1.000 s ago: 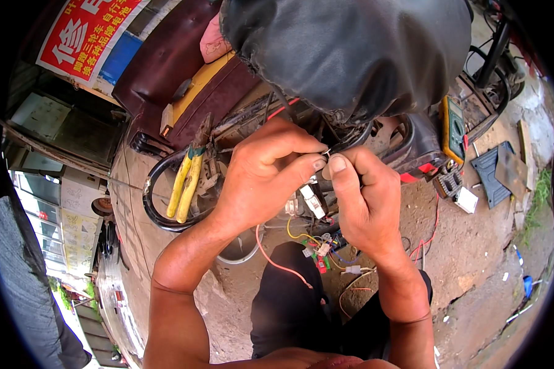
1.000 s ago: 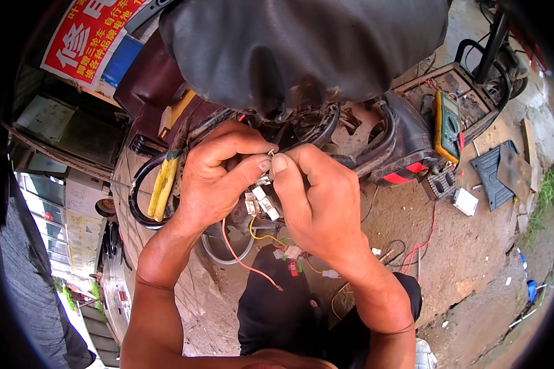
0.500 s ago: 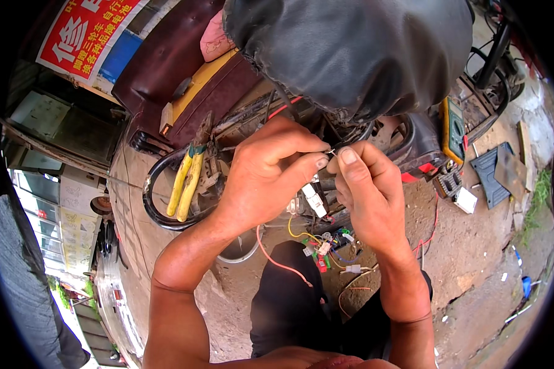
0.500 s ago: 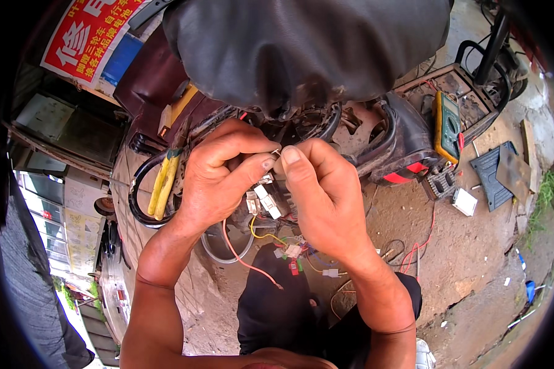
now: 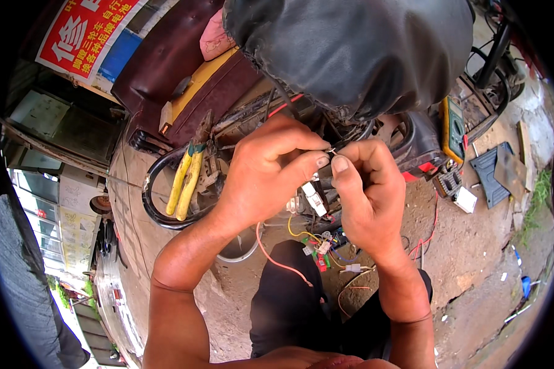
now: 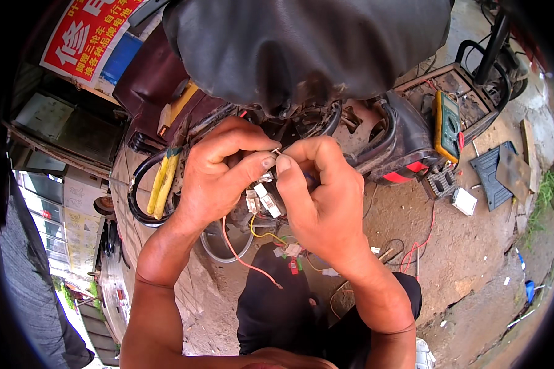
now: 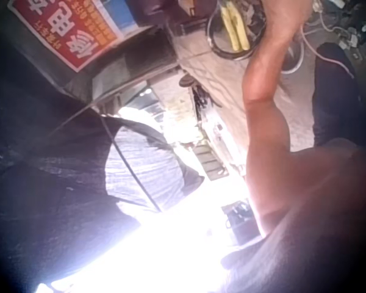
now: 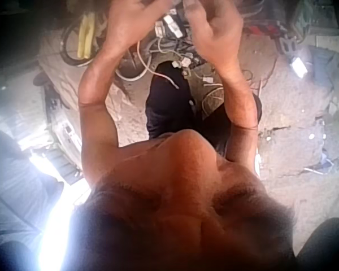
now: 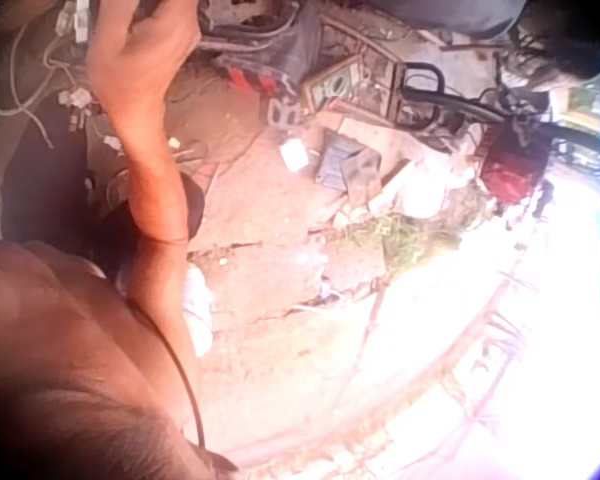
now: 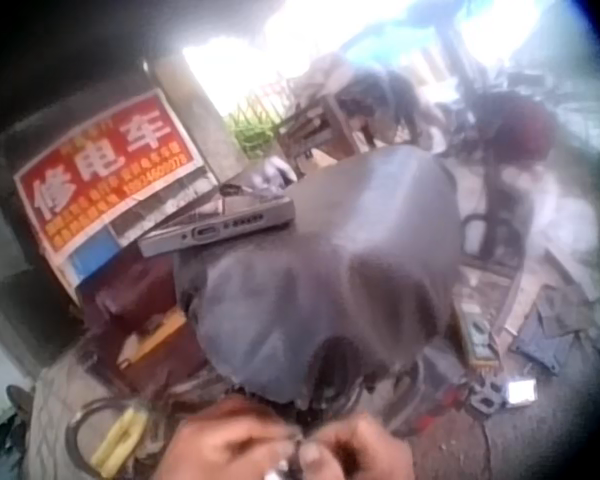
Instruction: The person repairs the wiring of a scooter by stripping wires with pliers, twisting wire ends together, and inserting wires into connectors by hand.
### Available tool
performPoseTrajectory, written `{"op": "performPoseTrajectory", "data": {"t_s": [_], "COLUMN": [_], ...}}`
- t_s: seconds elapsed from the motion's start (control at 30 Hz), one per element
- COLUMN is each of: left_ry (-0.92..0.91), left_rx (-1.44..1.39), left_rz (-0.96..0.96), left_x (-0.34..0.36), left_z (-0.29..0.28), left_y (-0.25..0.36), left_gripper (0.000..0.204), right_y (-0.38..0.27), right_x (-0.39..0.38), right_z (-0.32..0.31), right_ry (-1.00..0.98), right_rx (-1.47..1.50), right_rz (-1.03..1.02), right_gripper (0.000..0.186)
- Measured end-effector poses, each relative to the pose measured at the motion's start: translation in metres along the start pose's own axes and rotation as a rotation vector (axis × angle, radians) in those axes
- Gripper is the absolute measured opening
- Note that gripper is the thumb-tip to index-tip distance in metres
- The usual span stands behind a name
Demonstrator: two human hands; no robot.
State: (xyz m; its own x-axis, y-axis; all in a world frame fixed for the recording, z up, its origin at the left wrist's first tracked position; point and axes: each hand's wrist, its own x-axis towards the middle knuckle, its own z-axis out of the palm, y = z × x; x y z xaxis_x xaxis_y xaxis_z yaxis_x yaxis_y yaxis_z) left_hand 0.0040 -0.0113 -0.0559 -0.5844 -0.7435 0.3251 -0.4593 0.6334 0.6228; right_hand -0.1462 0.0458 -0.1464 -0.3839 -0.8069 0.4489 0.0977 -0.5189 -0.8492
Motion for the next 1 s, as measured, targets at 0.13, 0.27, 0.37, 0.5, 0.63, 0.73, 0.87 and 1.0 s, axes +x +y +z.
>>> {"op": "performPoseTrajectory", "data": {"t_s": [0.13, 0.27, 0.37, 0.5, 0.63, 0.73, 0.87, 1.0], "left_ry": [-0.030, -0.046, -0.056, -0.050, -0.053, -0.061, -0.055, -0.059], "left_rx": [-0.086, -0.098, -0.124, -0.112, -0.130, -0.118, -0.113, -0.106], "left_rz": [-0.080, -0.102, -0.106, -0.086, -0.076, -0.084, -0.062, -0.076], "left_x": [0.000, 0.002, 0.002, 0.001, 0.001, 0.002, 0.001, 0.001], "left_z": [-0.002, -0.002, -0.001, -0.002, -0.001, -0.001, -0.001, -0.001], "left_y": [-0.004, -0.004, -0.004, -0.004, -0.005, -0.003, -0.005, -0.003], "left_gripper": [0.016, 0.016, 0.015, 0.015, 0.014, 0.014, 0.014, 0.014], "right_y": [-0.001, -0.002, -0.007, -0.004, -0.005, -0.007, -0.010, -0.007], "right_x": [-0.001, -0.001, 0.000, 0.000, 0.000, 0.001, 0.002, 0.001], "right_z": [0.000, -0.002, -0.004, -0.003, -0.003, -0.006, -0.007, -0.009], "right_ry": [-0.003, 0.000, -0.019, -0.041, -0.031, -0.039, -0.090, -0.147], "right_rx": [-0.062, -0.093, -0.130, -0.110, -0.112, -0.123, -0.086, -0.091], "right_rz": [-0.031, -0.043, -0.035, -0.008, 0.011, 0.036, 0.126, 0.237], "right_gripper": [0.009, 0.009, 0.010, 0.011, 0.012, 0.013, 0.020, 0.027]}}
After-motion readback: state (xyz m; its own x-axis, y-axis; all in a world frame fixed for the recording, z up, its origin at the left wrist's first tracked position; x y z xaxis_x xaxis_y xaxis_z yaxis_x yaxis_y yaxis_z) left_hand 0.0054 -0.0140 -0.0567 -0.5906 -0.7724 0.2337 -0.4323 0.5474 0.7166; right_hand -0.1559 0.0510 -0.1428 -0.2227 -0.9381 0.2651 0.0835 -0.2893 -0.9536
